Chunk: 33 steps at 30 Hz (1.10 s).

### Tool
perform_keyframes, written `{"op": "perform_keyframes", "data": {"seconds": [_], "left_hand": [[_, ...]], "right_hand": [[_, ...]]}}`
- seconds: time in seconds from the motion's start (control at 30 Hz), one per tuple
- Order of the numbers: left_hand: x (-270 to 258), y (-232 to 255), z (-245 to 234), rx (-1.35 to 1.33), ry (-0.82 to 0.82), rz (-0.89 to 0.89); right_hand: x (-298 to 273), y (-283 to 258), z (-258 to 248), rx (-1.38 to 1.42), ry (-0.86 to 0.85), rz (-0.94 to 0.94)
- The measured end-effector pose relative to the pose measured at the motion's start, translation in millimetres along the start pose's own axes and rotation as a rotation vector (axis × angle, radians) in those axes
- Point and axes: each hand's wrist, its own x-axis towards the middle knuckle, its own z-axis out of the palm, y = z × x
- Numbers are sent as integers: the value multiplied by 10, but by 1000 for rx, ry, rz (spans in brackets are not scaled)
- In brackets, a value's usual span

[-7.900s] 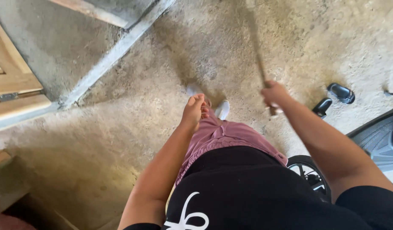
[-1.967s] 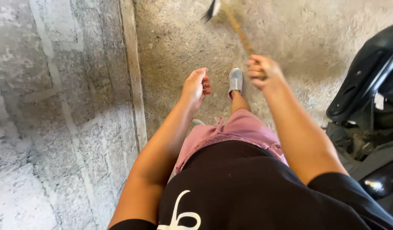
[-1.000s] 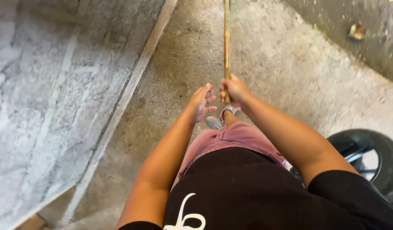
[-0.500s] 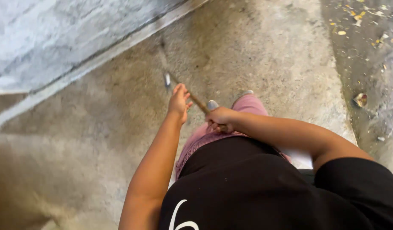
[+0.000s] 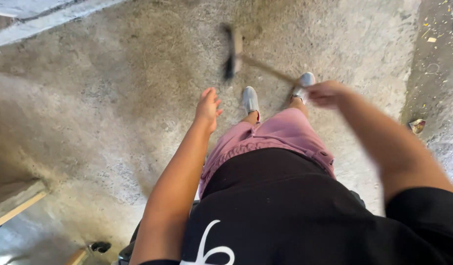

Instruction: Sweep the outdoor floor and driveway area using a long-handled brush.

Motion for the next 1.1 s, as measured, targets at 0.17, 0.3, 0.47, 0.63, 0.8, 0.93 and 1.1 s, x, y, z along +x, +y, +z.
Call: {"op": "perform_keyframes", "data": {"seconds": [0.17,0.3,0.47,0.63,0.8,0.93,1.1], "left_hand": [[-21,4,806,67,-91,35],[-14,-17,1357,86,-120,38],[6,-147,2172,117,-138,-12],[-148,-121,3125,188,-213,8],[-195,-31,3676,236,-281,58],[-178,-104,3837,215,-322,28],[-243,-109,4004,231,-361,3]], "right_hand": [[-130,762,-2402,491,278,0],[-897,438,-1924,414,572,-63],[-1663,251,-1121,43,341,-28],[-734,789,-1303,200,37,-102],[-983,1531,-3094,132,72,23],[-1052,2094,-4408,381,232,77],[-547,2069,-4747,492,731,-38]]}}
